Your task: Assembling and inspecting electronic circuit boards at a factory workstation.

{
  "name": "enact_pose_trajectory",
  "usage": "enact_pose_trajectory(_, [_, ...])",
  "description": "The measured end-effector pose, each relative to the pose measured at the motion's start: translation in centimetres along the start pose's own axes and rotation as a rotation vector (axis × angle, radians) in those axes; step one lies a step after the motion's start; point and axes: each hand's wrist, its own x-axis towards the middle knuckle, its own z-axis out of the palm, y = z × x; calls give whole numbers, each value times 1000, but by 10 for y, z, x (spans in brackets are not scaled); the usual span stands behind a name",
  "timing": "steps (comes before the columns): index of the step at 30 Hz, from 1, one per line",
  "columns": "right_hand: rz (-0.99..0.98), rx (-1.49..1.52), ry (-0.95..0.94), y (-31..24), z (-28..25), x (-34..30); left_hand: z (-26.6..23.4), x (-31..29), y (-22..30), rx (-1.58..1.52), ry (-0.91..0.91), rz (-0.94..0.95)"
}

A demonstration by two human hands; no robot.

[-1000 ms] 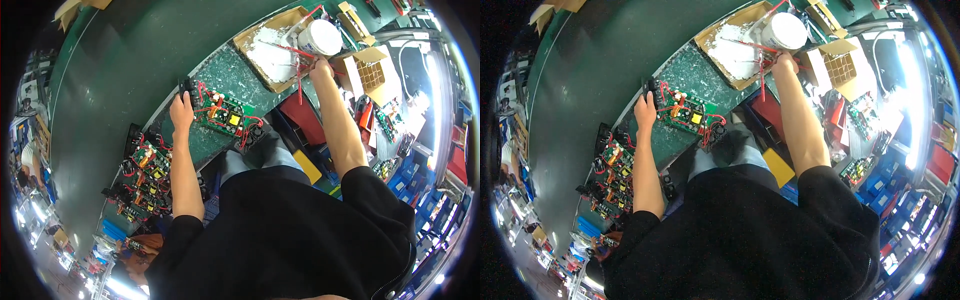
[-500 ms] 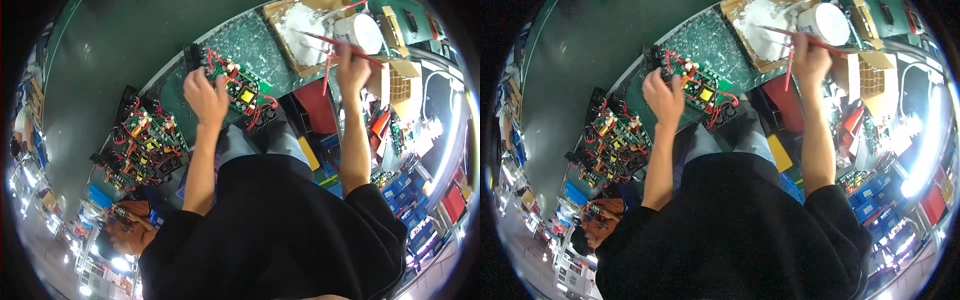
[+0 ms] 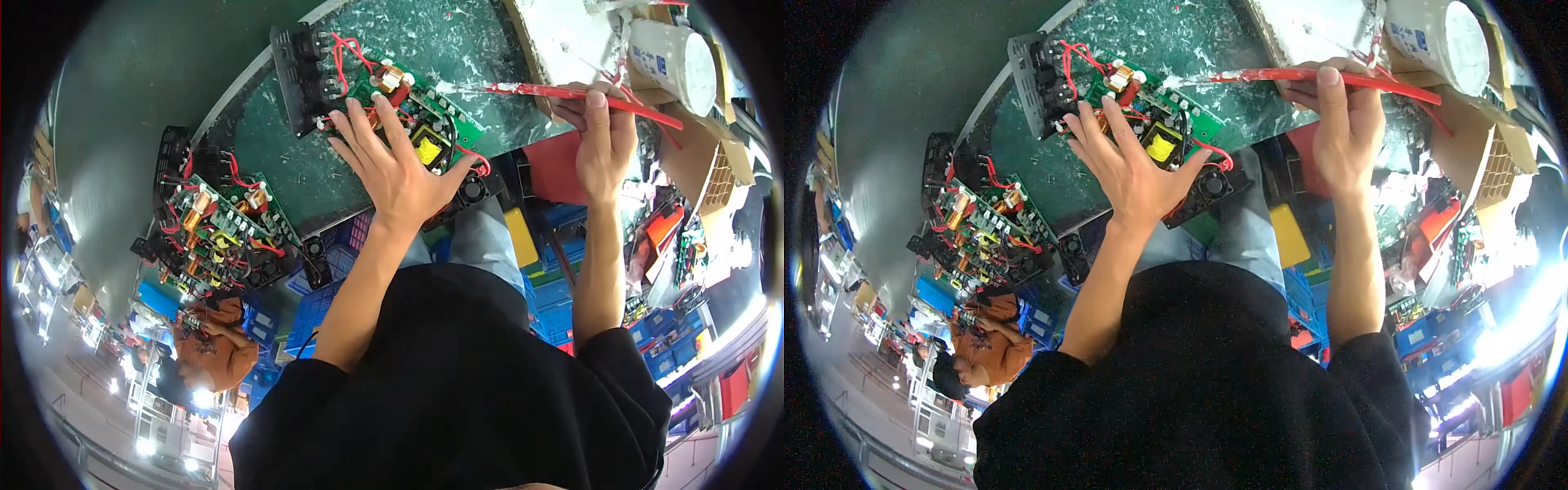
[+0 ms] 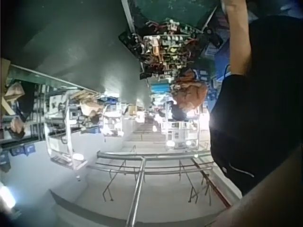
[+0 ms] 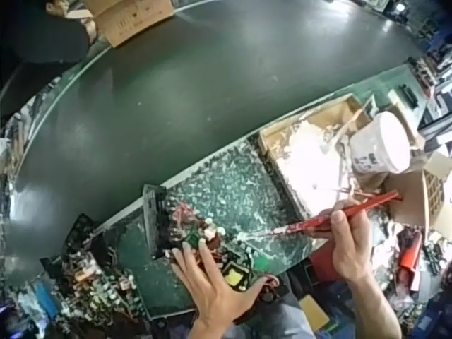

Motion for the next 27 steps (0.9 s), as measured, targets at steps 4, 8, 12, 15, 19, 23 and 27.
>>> enact_pose_trajectory(4, [28, 41, -5, 4, 1, 0, 5, -3, -4, 17, 31, 29])
enact_pose_trajectory(8, [7, 72, -14, 7, 5, -2, 5, -2, -3, 13, 21, 24])
enact_pose_trajectory(12, [23, 50, -43, 9, 3, -2, 5, -1, -4, 24, 34, 23])
enact_pose_trajectory(15, [-3, 67, -19, 14, -3, -2, 4, -2, -3, 28, 26, 16])
enact_pose_trajectory(19, [-23, 99, -15, 13, 1, -3, 6, -1, -3, 20, 34, 14])
enact_pose_trajectory(23, [-4, 36, -23, 16, -3, -4, 6, -1, -3, 22, 35, 9])
enact_pose_trajectory(27, [-21, 75, 39, 15, -9, -5, 6, -1, -3, 22, 41, 19])
